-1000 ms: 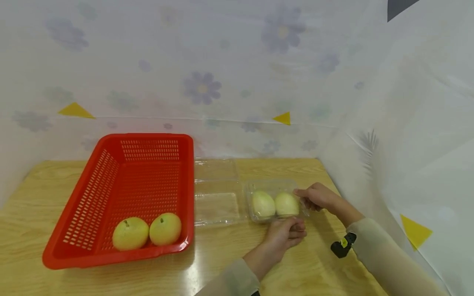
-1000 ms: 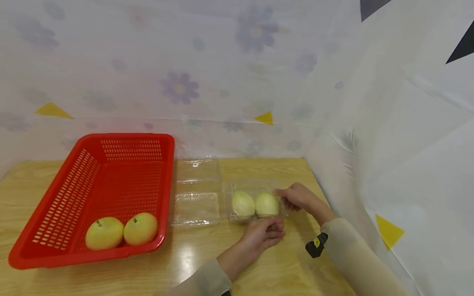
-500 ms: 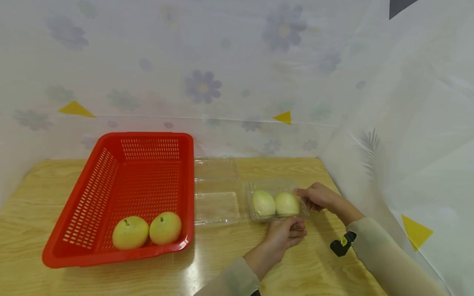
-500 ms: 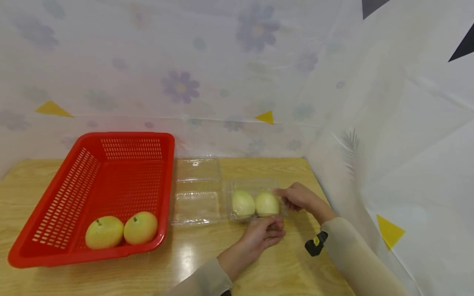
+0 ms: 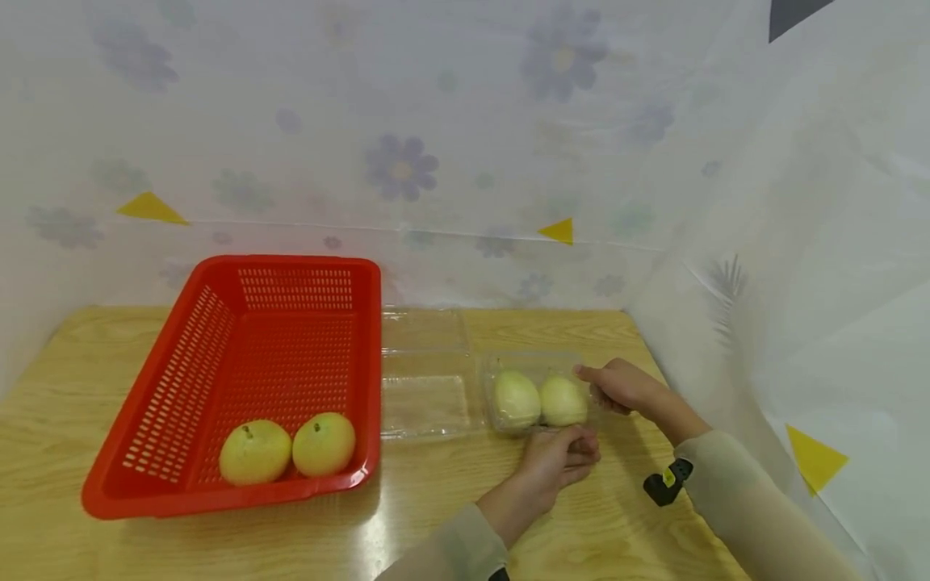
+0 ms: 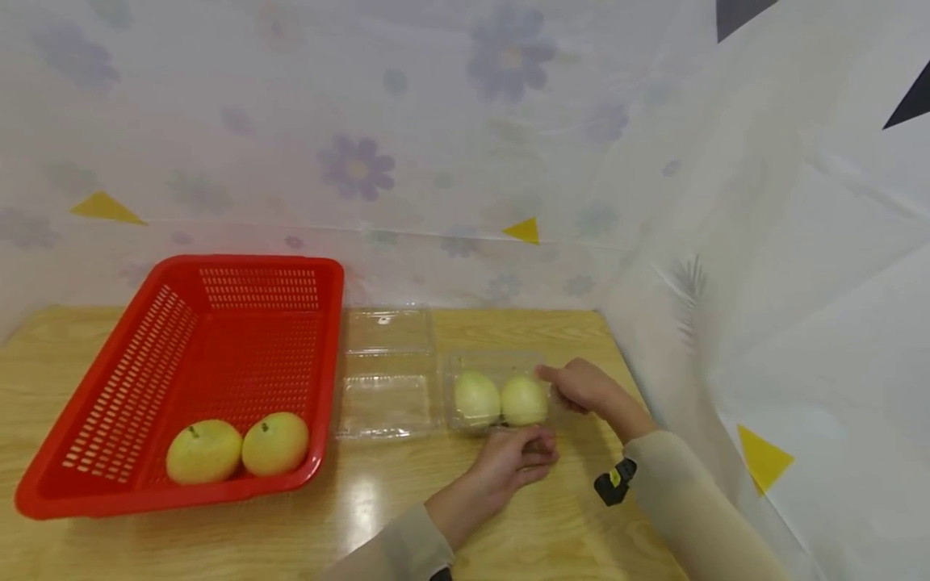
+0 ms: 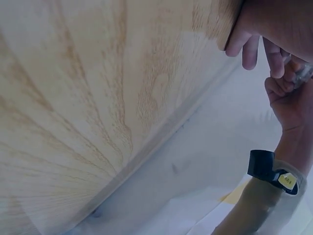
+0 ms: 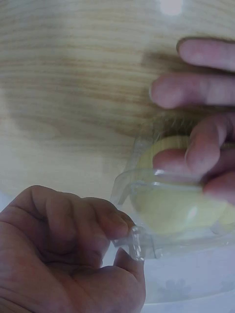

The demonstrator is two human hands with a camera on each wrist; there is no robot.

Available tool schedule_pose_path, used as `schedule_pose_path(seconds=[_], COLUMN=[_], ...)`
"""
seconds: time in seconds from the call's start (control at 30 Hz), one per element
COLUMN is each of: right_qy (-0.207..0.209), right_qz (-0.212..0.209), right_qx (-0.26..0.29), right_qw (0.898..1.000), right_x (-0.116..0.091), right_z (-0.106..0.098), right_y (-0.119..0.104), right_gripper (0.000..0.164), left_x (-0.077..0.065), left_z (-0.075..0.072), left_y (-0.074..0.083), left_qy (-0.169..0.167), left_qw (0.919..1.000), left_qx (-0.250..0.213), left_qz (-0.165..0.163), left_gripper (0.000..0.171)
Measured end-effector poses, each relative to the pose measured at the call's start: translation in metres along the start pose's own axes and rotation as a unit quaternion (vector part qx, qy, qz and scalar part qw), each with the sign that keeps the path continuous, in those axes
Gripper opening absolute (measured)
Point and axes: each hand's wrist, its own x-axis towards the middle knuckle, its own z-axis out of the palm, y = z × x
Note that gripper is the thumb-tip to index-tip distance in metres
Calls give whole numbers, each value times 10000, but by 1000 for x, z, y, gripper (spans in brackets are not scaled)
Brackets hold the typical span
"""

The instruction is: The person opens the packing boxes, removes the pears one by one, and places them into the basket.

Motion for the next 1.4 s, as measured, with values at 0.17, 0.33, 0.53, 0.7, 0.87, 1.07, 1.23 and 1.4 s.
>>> schedule_pose_path(seconds=[0.17,0.33,0.53,0.7,0.87,1.07,1.23,1.4], right_qy=[133,274,432,390,357,391,457,565], right_qz=[46,-124,-293,-236,-199,-150,-133,-6], right_qx=[-65,-32,-261,-268,-268,-201,-270,-519], right_qw=[9999,9995,9983,9986,9988,9989,9985,9971], right_x=[-3,0,4,1,-1,1,2,-2], right_z=[4,8,14,13,11,11,12,11], right_y=[6,12,8,8,12,14,14,12], right_gripper=[67,69,71,71,71,71,71,69], left_x=[-2,-4,-7,-18,-26,-29,-28,-27], left_z=[1,-1,-10,-21,-28,-34,-40,-43], left_y=[-2,-1,1,7,13,16,16,15], left_qy=[-115,-239,-144,-160,-129,-41,-170,-339], left_qw=[9999,9996,9996,9995,9997,9998,9997,9990], left_qx=[-5,71,65,143,56,-6,33,131], left_qz=[20,113,235,224,207,178,190,252], left_gripper=[31,33,39,45,43,42,43,45])
